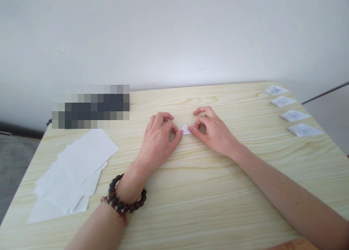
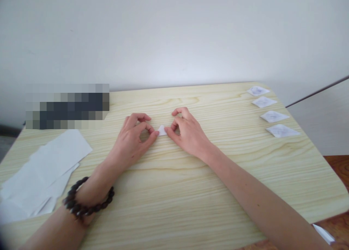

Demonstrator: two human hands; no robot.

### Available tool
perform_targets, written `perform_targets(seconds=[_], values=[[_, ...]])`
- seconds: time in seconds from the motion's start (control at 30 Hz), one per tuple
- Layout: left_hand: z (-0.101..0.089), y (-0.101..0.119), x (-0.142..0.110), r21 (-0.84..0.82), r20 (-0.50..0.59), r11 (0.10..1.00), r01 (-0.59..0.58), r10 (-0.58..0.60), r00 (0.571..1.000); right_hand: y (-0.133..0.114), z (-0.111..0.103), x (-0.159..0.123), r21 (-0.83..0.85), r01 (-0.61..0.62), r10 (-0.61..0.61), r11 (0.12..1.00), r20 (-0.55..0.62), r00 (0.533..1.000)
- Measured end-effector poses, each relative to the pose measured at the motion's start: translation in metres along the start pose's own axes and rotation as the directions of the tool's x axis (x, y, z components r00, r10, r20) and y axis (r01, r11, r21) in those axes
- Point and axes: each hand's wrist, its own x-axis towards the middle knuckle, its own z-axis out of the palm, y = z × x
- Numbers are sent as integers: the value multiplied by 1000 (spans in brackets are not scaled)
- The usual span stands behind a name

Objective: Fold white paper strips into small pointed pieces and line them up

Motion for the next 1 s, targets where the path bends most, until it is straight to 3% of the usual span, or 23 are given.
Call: perform_targets(seconds=[0.33,0.67,1.0], values=[[-1,3,0,66,38,997,41,-44,998,0,0,1,-17,7,-7,1000,46,999],[1,1,2,43,19,997,69,-70,997,3,3,-1,21,58,-58,998,-16,998],[1,-2,3,37,21,998,60,-61,998,-2,3,5,53,-8,6,999,26,1000]])
